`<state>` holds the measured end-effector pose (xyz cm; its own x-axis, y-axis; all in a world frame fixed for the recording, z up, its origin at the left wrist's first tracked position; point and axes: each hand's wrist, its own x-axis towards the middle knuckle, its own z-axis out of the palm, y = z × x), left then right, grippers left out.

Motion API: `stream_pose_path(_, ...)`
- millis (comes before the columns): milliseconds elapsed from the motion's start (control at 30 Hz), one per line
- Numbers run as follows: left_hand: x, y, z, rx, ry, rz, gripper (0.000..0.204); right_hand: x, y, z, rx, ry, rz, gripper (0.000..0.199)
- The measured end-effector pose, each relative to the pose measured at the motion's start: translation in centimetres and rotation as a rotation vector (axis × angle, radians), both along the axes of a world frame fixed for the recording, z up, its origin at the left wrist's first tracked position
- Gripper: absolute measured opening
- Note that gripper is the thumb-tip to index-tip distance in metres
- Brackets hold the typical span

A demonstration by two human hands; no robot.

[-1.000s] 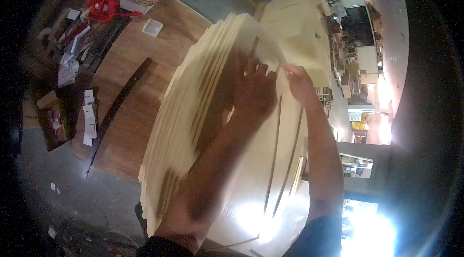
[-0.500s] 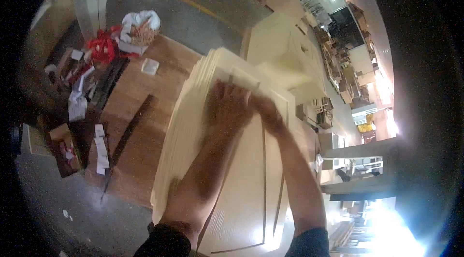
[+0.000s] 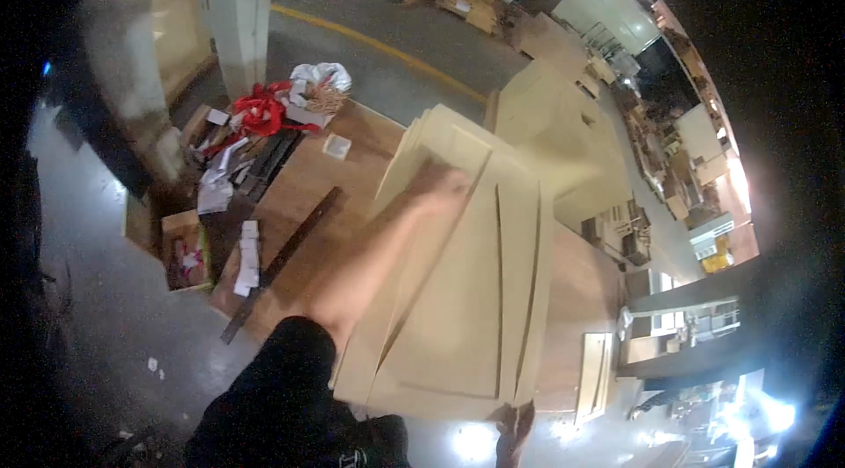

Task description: The person applies glue to wooden panels and decorative trim pieces, secures them using a pneumatic nail gun, and stacks the completed panels on a larger pallet.

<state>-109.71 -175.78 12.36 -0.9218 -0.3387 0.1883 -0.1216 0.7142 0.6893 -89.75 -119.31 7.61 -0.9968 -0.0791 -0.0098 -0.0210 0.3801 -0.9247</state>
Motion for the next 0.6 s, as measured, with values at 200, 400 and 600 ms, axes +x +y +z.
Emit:
stream_pose_path(200,25.1,7.5,-1.3,0.201,0.056,-0.115,0.054,0.7,0.5,-1.3,-0.002,-0.078,-0.195,0.065)
stream_pose_path(400,42.2,16.2,-2.4,0.817,-0.092,-0.075,0.069,1.2,-2.9,2.0,-0.012,0.022,-0.064,0.063)
stream_pose_path(600,41.7,20.7,-1.6,0.898,0.133,0.11,0.071,-0.6,-0.2,-1.4,-0.018,-0.113,-0.094,0.063)
